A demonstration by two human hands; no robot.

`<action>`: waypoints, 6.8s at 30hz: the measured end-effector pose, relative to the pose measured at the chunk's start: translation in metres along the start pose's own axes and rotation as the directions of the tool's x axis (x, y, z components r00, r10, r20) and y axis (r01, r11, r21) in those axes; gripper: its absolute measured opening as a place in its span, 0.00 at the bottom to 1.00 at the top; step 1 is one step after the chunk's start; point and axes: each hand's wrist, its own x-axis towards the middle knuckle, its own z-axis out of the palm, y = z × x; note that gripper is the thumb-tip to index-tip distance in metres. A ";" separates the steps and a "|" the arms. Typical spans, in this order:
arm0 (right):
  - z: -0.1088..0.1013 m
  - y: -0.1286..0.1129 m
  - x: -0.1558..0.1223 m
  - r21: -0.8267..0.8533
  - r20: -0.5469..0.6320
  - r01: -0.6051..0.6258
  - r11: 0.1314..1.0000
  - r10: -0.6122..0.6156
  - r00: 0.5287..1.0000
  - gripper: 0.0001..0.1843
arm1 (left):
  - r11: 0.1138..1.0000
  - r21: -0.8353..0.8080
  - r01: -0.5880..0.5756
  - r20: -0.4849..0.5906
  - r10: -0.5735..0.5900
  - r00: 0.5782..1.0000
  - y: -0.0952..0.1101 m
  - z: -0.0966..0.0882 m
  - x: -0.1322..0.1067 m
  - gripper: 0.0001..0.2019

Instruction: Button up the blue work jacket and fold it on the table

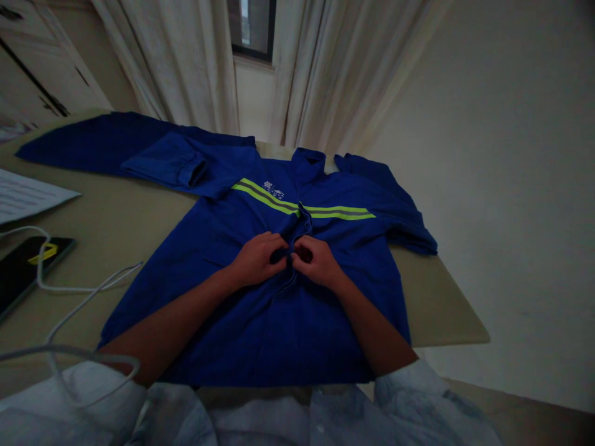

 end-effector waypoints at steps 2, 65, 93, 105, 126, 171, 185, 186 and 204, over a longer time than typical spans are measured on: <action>0.005 -0.001 -0.001 -0.058 -0.062 -0.029 0.998 0.025 0.998 0.04 | 0.999 0.035 0.012 -0.021 -0.011 1.000 0.001 0.002 0.000 0.05; 0.021 0.011 -0.002 -0.121 -0.136 0.025 0.992 -0.042 0.990 0.04 | 0.957 0.290 -0.014 0.085 -0.011 0.996 0.006 0.005 0.003 0.06; 0.020 -0.009 -0.002 -0.187 -0.220 -0.092 0.978 0.050 0.974 0.10 | 0.960 -0.250 0.128 0.046 -0.121 0.992 -0.004 0.004 0.004 0.11; 0.022 -0.008 0.000 -0.097 -0.280 -0.120 0.988 0.089 0.956 0.10 | 0.940 -0.307 0.152 0.008 -0.157 0.988 -0.008 0.010 0.001 0.12; 0.019 -0.004 -0.002 0.110 -0.255 -0.084 0.990 0.110 0.961 0.19 | 0.966 -0.225 0.130 -0.020 -0.138 0.990 -0.004 0.006 -0.002 0.07; -0.008 -0.033 0.001 -0.356 0.321 0.357 0.864 -0.245 0.915 0.20 | 0.993 -0.028 -0.117 -0.115 0.113 0.987 -0.041 -0.019 0.034 0.16; 0.010 0.002 0.030 -0.307 0.226 0.189 0.933 -0.122 0.966 0.13 | 1.000 0.028 0.002 0.027 -0.003 1.000 -0.015 -0.024 0.003 0.22; 0.008 0.002 0.028 -0.244 0.209 0.178 0.953 -0.128 0.970 0.14 | 1.000 -0.011 0.005 0.070 -0.004 0.998 -0.018 -0.022 -0.001 0.23; -0.010 -0.014 0.018 0.132 0.064 0.240 0.962 -0.250 0.966 0.07 | 0.999 -0.048 -0.001 0.081 0.005 0.997 -0.016 -0.031 -0.011 0.10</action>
